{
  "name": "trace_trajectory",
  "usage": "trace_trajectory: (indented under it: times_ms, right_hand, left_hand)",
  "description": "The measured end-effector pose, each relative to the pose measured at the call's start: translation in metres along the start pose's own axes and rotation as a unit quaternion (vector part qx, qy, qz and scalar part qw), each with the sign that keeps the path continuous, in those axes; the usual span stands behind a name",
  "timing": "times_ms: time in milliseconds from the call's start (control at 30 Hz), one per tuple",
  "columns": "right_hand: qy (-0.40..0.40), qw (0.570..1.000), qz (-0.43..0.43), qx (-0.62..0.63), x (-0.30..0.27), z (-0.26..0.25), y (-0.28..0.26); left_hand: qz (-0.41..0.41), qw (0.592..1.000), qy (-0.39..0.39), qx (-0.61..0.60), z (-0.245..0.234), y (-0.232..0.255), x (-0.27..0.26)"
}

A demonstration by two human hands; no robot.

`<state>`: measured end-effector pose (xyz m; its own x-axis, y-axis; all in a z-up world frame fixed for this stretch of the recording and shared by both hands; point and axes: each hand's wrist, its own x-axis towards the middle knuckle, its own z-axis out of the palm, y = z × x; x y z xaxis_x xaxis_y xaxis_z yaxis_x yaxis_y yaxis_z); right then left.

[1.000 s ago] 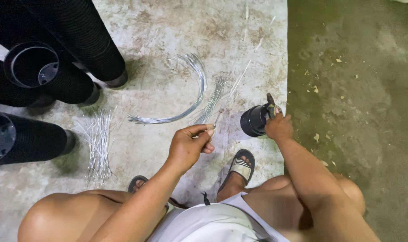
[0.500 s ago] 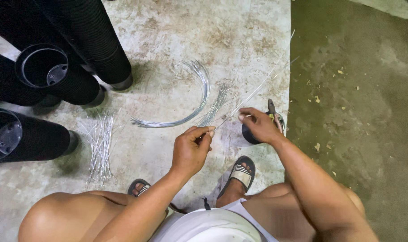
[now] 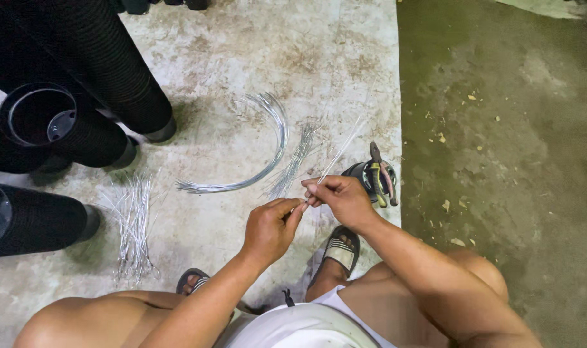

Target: The person sits on the floor and repeatedly cuts thin metal wire into short segments using pliers. They gather the cut pieces into a small pile on the floor next to a coil of wire and several black plastic pots.

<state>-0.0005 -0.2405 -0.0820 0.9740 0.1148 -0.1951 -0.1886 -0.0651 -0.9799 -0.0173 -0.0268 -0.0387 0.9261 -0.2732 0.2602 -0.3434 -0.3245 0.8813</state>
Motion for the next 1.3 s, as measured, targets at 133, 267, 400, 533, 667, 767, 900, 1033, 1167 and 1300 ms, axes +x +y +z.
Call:
trace_trajectory:
  times_ms: [133, 267, 400, 533, 667, 767, 900, 1033, 1167, 1300]
  right_hand:
    - [-0.006, 0.997, 0.047, 0.055, 0.005, -0.006, 0.001]
    - [-0.002, 0.99, 0.083, 0.113, 0.01, -0.01, 0.004]
    - [0.017, 0.999, 0.025, -0.031, 0.012, -0.01, 0.01]
    - [0.007, 0.992, 0.109, -0.06, 0.016, -0.011, 0.006]
    - [-0.039, 0.977, 0.151, -0.149, 0.016, -0.016, -0.018]
    - [-0.074, 0.955, 0.096, -0.27, 0.001, -0.012, -0.038]
    - [-0.098, 0.914, 0.064, -0.389, -0.012, -0.006, -0.062]
    - [-0.098, 0.881, 0.039, -0.462, -0.013, -0.006, -0.073]
    - [-0.105, 0.87, 0.041, -0.48, -0.014, -0.008, -0.076]
    - [-0.125, 0.847, 0.051, -0.514, -0.016, -0.008, -0.084]
  left_hand:
    - [-0.031, 0.999, -0.024, -0.018, 0.003, -0.002, 0.001]
    - [-0.037, 0.999, -0.023, -0.028, 0.005, -0.006, -0.001]
    - [-0.066, 0.997, -0.03, -0.022, 0.01, -0.013, -0.005]
    - [-0.157, 0.986, -0.061, -0.001, 0.02, -0.03, -0.014]
    - [-0.149, 0.988, -0.031, 0.028, 0.027, -0.08, -0.02]
    - [-0.218, 0.968, -0.028, 0.122, 0.021, -0.136, -0.02]
    - [-0.375, 0.893, -0.026, 0.246, -0.017, -0.216, -0.028]
    - [-0.482, 0.812, 0.011, 0.328, -0.068, -0.275, -0.042]
    - [-0.556, 0.747, 0.135, 0.338, -0.116, -0.302, -0.071]
    - [-0.629, 0.667, 0.204, 0.343, -0.137, -0.303, -0.094]
